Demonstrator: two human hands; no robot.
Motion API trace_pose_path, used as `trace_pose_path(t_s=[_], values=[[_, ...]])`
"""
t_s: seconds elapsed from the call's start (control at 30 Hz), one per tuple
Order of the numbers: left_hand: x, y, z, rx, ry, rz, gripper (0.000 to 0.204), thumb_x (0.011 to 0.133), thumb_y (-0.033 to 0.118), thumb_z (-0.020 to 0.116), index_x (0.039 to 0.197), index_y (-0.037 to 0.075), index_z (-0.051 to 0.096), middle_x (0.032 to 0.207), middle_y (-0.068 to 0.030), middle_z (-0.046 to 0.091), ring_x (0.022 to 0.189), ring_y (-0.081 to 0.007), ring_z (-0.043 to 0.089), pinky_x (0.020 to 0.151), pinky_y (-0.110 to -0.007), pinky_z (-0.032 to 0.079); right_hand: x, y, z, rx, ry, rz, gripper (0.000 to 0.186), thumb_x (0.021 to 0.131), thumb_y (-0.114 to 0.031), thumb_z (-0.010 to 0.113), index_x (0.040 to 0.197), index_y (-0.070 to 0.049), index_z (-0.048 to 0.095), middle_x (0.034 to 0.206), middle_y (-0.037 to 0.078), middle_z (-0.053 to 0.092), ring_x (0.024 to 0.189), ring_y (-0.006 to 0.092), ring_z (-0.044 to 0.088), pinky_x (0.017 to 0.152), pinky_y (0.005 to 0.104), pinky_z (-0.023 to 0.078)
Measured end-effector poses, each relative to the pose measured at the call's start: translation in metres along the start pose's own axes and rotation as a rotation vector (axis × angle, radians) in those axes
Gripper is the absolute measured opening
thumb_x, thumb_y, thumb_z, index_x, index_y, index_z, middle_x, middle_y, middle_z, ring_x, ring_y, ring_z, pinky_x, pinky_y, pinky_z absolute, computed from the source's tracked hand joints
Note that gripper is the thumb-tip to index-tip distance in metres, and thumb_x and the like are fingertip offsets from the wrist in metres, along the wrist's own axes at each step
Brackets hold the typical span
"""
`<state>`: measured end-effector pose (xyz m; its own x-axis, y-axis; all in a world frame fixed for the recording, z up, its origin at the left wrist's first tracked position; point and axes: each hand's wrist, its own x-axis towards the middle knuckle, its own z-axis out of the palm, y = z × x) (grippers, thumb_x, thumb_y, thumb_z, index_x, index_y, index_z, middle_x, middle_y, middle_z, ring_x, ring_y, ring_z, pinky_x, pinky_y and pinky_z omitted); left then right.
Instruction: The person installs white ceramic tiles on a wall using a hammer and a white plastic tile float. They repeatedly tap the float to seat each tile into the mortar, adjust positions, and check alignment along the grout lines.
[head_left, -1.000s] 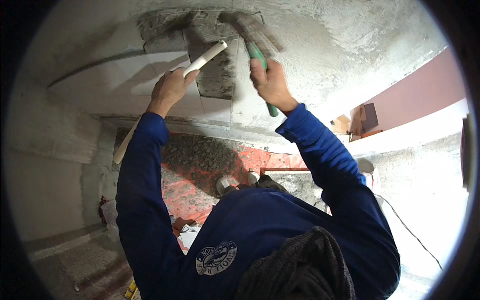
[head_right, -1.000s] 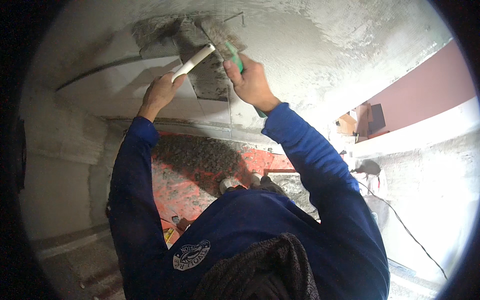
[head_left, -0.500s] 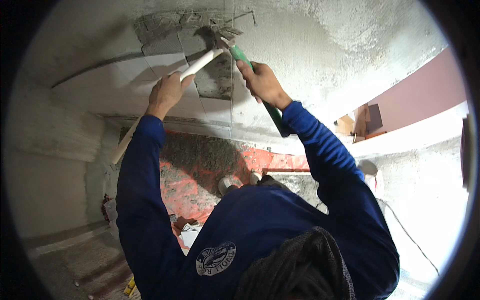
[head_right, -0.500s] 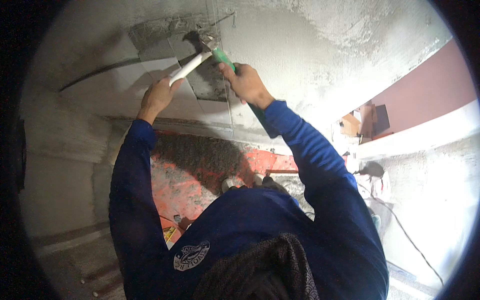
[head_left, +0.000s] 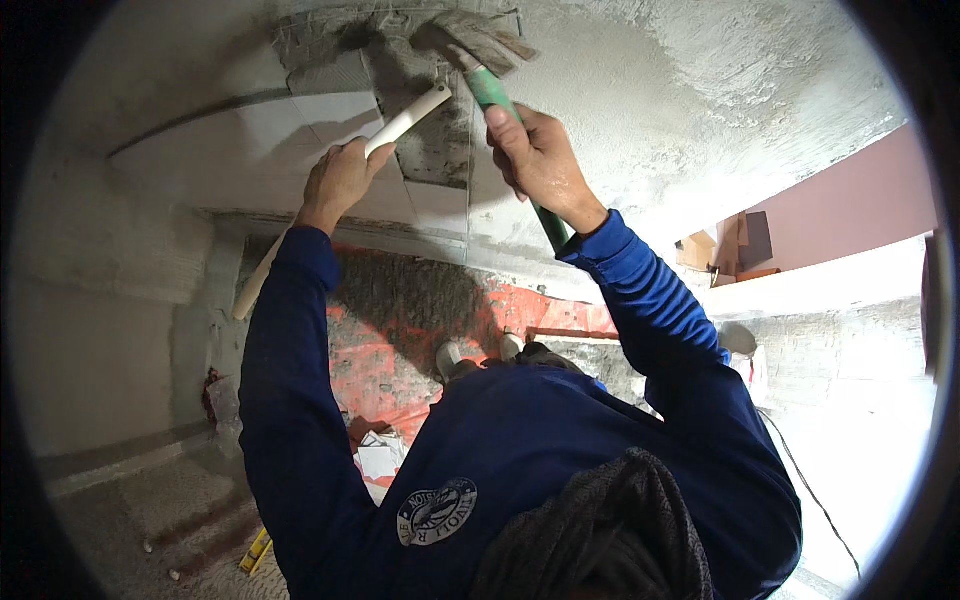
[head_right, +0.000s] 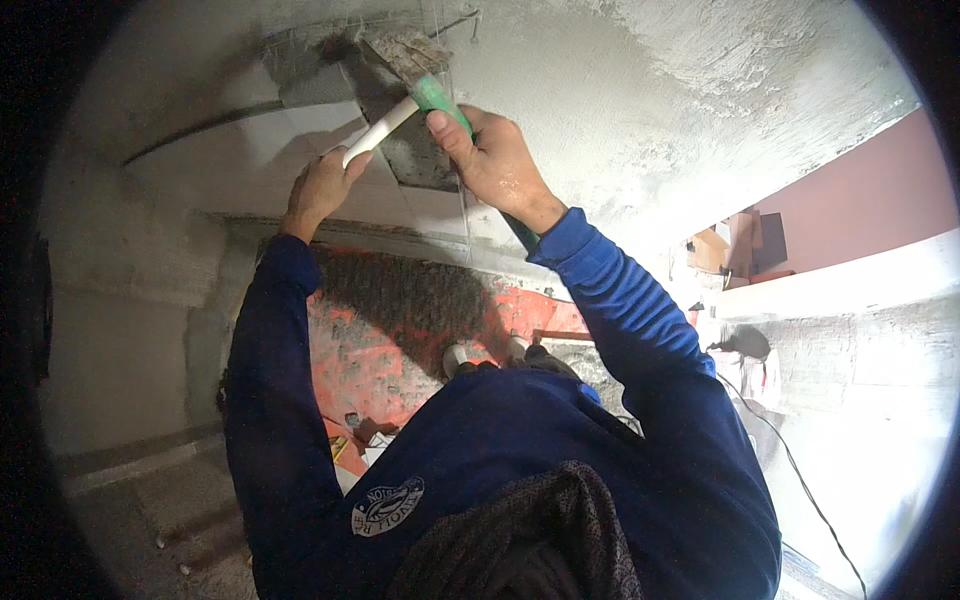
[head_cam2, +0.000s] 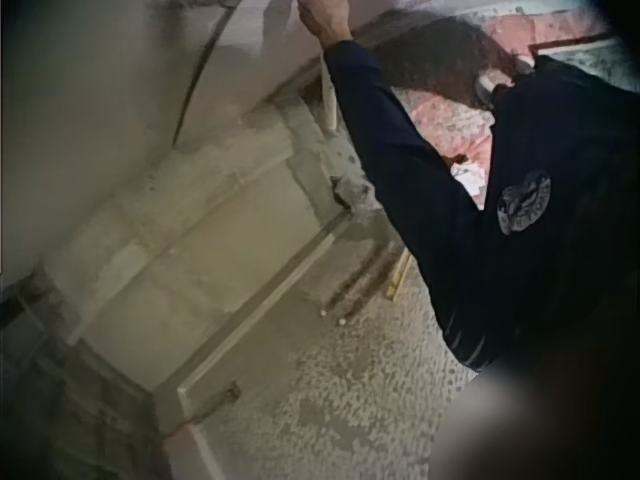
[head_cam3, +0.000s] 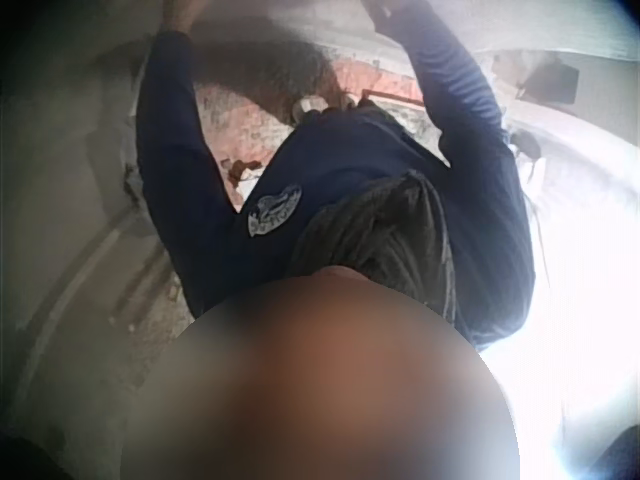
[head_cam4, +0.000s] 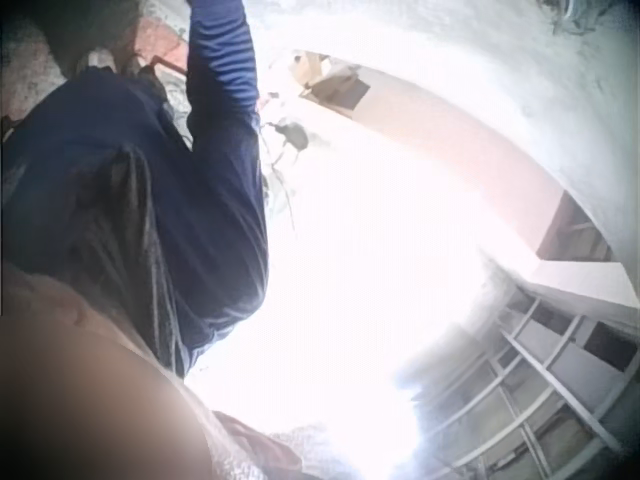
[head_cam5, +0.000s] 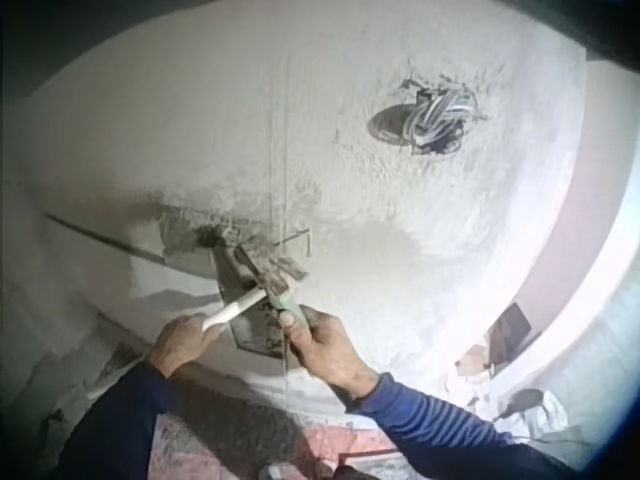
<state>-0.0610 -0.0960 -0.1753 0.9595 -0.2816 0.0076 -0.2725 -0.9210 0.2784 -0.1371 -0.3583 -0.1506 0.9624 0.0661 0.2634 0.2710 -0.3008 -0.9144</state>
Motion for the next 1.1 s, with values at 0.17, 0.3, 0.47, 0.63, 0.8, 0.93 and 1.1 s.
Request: trace_pose_path(t_s=[0.17, 0.3, 0.47, 0.63, 0.8, 0.93, 1.1], values=[[0.004, -0.002, 0.003, 0.028, 0.024, 0.009, 0.058, 0.095, 0.055, 0.045, 0.099, 0.001, 0.065, 0.09, -0.0216, 0.068, 0.087, -0.0397, 0.066, 0.076, -0.05, 0.051, 0.007, 0.008, 0.004, -0.198, -0.062, 0.34, 0.054, 0.094, -0.056, 0.051, 0.076, -0.004, 0.052, 0.052, 0.0, 0.045, 0.039, 0.0067, 0.044, 0.034, 0.0237, 0.036], [0.008, -0.004, 0.003, 0.007, 0.005, 0.003, 0.059, 0.095, 0.057, 0.045, 0.102, 0.001, 0.064, 0.089, -0.0203, 0.068, 0.086, -0.0386, 0.067, 0.077, -0.049, 0.052, 0.005, 0.013, -0.002, -0.056, -0.066, 0.223, 0.062, 0.095, -0.057, 0.049, 0.086, 0.004, 0.063, 0.055, 0.008, 0.056, 0.046, 0.0137, 0.055, 0.043, 0.0281, 0.045], [0.006, -0.005, 0.007, 0.031, 0.026, -0.02, 0.06, 0.095, 0.057, 0.045, 0.102, 0.001, 0.064, 0.087, -0.0195, 0.068, 0.083, -0.0376, 0.067, 0.077, -0.049, 0.052, 0.003, 0.02, -0.006, -0.293, -0.046, -0.037, 0.061, 0.093, -0.056, 0.053, 0.087, 0.003, 0.062, 0.063, 0.009, 0.06, 0.06, 0.0161, 0.06, 0.056, 0.0312, 0.05], [0.004, -0.007, 0.014, -0.026, -0.006, -0.051, 0.061, 0.093, 0.056, 0.049, 0.109, 0.0, 0.064, 0.088, -0.0239, 0.067, 0.084, -0.0391, 0.067, 0.078, -0.047, 0.051, 0.013, 0.023, -0.003, -0.143, -0.15, 0.372, 0.066, 0.092, -0.061, 0.05, 0.083, 0.004, 0.062, 0.061, 0.013, 0.057, 0.055, 0.021, 0.058, 0.055, 0.0348, 0.05], [0.007, -0.011, 0.019, -0.047, 0.059, 0.02, 0.062, 0.093, 0.056, 0.049, 0.105, -0.004, 0.065, 0.084, -0.0252, 0.066, 0.082, -0.038, 0.067, 0.075, -0.046, 0.05, 0.011, 0.03, -0.004, -0.135, 0.018, -0.057, 0.059, 0.093, -0.061, 0.049, 0.075, -0.005, 0.053, 0.053, -0.001, 0.046, 0.039, 0.0073, 0.043, 0.033, 0.0265, 0.038], [0.007, -0.013, 0.02, -0.052, 0.033, -0.004, 0.065, 0.093, 0.058, 0.048, 0.099, -0.004, 0.066, 0.082, -0.0238, 0.066, 0.081, -0.0366, 0.067, 0.073, -0.046, 0.049, 0.017, 0.034, -0.007, -0.06, -0.085, 0.164, 0.064, 0.092, -0.062, 0.05, 0.078, -0.001, 0.058, 0.056, 0.004, 0.05, 0.045, 0.0115, 0.049, 0.04, 0.0287, 0.042], [0.004, -0.011, 0.022, -0.044, 0.088, 0.027, 0.069, 0.093, 0.062, 0.045, 0.095, -0.004, 0.065, 0.078, -0.022, 0.065, 0.074, -0.0364, 0.067, 0.07, -0.047, 0.05, 0.025, 0.024, -0.012, -0.162, -0.091, 0.248, 0.073, 0.091, -0.064, 0.048, 0.081, 0.007, 0.062, 0.058, 0.014, 0.056, 0.061, 0.0265, 0.061, 0.061, 0.0393, 0.05]])
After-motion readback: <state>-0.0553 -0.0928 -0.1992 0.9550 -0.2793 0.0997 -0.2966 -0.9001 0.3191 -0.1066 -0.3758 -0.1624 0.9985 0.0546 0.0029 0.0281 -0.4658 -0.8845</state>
